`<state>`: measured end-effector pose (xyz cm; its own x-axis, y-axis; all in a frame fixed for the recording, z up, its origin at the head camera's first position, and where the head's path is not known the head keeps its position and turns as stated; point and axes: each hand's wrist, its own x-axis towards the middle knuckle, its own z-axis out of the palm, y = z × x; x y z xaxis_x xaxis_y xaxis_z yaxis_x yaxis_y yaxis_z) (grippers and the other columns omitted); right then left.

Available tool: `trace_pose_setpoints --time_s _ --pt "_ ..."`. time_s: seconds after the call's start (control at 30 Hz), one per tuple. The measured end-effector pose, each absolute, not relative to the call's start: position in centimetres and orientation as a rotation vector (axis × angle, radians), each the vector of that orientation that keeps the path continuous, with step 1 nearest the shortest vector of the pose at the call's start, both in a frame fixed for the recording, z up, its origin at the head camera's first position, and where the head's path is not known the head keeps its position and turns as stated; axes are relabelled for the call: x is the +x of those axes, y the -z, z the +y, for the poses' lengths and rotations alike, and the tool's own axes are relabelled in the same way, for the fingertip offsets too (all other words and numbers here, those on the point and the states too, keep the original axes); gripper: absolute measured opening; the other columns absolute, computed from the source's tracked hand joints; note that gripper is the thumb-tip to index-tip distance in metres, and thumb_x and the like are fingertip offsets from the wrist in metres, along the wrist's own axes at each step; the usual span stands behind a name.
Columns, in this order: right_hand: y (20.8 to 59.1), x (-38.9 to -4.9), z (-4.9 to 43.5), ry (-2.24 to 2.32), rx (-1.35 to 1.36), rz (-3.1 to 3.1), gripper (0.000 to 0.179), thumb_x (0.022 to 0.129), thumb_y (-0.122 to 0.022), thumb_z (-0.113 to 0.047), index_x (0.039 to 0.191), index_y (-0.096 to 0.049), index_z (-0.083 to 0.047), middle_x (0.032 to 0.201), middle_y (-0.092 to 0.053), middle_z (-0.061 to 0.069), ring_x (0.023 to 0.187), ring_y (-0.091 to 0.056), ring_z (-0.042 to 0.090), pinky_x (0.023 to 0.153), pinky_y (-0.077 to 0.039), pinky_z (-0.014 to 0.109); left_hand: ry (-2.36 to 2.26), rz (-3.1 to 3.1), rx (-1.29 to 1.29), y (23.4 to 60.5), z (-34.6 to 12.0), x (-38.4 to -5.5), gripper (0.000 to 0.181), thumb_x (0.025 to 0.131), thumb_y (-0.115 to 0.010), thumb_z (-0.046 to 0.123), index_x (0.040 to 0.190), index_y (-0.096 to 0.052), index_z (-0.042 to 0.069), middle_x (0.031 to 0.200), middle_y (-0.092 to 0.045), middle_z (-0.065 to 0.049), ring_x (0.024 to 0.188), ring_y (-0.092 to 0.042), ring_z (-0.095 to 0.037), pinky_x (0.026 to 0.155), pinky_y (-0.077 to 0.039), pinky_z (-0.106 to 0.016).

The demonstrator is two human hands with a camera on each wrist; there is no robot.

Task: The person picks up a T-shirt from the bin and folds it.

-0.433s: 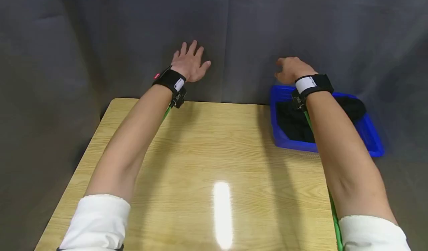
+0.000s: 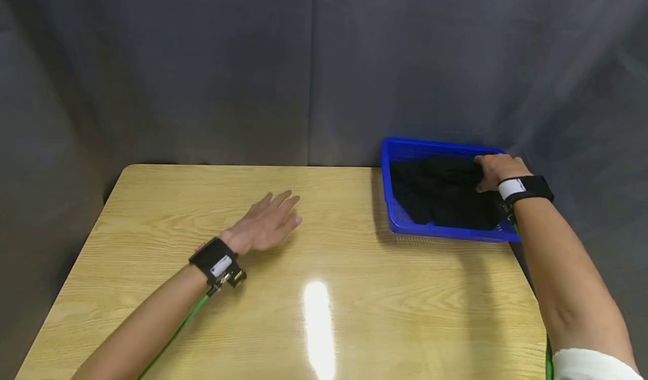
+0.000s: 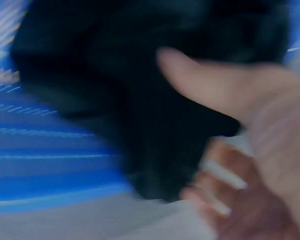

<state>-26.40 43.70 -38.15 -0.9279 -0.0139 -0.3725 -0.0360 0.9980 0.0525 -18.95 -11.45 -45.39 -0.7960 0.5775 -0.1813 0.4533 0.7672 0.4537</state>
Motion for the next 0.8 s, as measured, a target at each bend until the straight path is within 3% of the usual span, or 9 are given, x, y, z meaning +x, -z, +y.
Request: trace_pose_setpoints --time_s 0.07,0.13,0.27,0.4,0.53,0.67,0.73,0.8 --pt "38.7 -25.8 45.2 -0.044 -0.051 2.813 0.061 0.099 -0.070 -0.016 0.149 -0.048 0.011 0.147 -0.049 0.043 0.130 -0.050 0.064 0.104 -0.036 0.076 -0.602 2.660 0.769 47.3 -12.1 -17.0 0.068 0.115 -0.032 0.048 0.169 -0.026 0.007 0.176 -0.016 -0.024 0.158 -0.012 -0.061 0.125 -0.014 -0.075" --pt "38.2 -25.5 45.9 0.090 -0.081 2.889 0.047 0.107 -0.057 -0.017 0.145 -0.052 0.010 0.137 -0.056 0.042 0.117 -0.057 0.060 0.096 -0.039 0.072 -0.628 2.676 0.728 48.6 -12.6 -15.7 0.068 0.115 -0.034 0.048 0.168 -0.028 0.007 0.176 -0.018 -0.024 0.156 -0.012 -0.065 0.124 -0.015 -0.078" --pt "34.2 -25.0 44.4 0.384 -0.130 3.063 0.044 0.115 -0.037 -0.026 0.143 -0.054 0.004 0.118 -0.059 0.032 0.092 -0.058 0.046 0.077 -0.044 0.058 -0.648 2.715 0.682 50.1 -13.1 -14.6 0.066 0.115 -0.037 0.047 0.167 -0.033 0.007 0.175 -0.020 -0.023 0.156 -0.010 -0.066 0.124 -0.015 -0.078" --pt "28.7 -24.6 40.6 0.848 -0.166 3.245 0.040 0.115 -0.041 -0.028 0.138 -0.063 -0.005 0.113 -0.063 0.011 0.093 -0.053 0.025 0.079 -0.039 0.038 -0.618 2.742 0.669 50.6 -13.1 -14.6 0.064 0.114 -0.039 0.046 0.165 -0.038 0.007 0.175 -0.021 -0.024 0.157 -0.006 -0.065 0.125 -0.015 -0.076" --pt "23.5 -24.1 35.3 1.765 -0.435 3.004 0.026 0.111 -0.052 -0.016 0.124 -0.074 -0.007 0.091 -0.067 -0.006 0.079 -0.058 0.008 0.071 -0.042 0.020 -0.597 2.775 0.668 50.7 -12.9 -15.0 0.061 0.114 -0.041 0.045 0.162 -0.043 0.007 0.174 -0.025 -0.024 0.155 -0.010 -0.066 0.124 -0.018 -0.076" --pt "20.2 -22.9 29.1 2.374 -0.866 2.246 0.021 0.111 -0.052 -0.005 0.121 -0.068 0.003 0.079 -0.068 0.010 0.058 -0.067 0.016 0.051 -0.051 0.021 -0.603 2.760 0.677 50.8 -12.6 -15.7 0.061 0.114 -0.041 0.046 0.162 -0.045 0.009 0.174 -0.027 -0.023 0.155 -0.012 -0.066 0.124 -0.019 -0.075" --pt "19.6 -22.4 25.7 2.426 -0.951 2.026 0.021 0.111 -0.051 -0.005 0.123 -0.066 0.005 0.083 -0.070 0.014 0.058 -0.070 0.020 0.049 -0.054 0.025 -0.631 2.738 0.689 50.7 -12.6 -15.9 0.062 0.113 -0.041 0.047 0.161 -0.046 0.008 0.174 -0.027 -0.023 0.156 -0.012 -0.064 0.124 -0.018 -0.075" --pt "19.8 -21.8 22.4 2.358 -0.974 2.078 0.021 0.111 -0.052 -0.005 0.122 -0.069 0.001 0.085 -0.073 0.010 0.063 -0.071 0.016 0.054 -0.056 0.024 -0.727 2.725 0.703 50.8 -12.6 -16.2 0.061 0.113 -0.044 0.047 0.158 -0.050 0.006 0.171 -0.034 -0.022 0.158 -0.018 -0.058 0.127 -0.015 -0.072"
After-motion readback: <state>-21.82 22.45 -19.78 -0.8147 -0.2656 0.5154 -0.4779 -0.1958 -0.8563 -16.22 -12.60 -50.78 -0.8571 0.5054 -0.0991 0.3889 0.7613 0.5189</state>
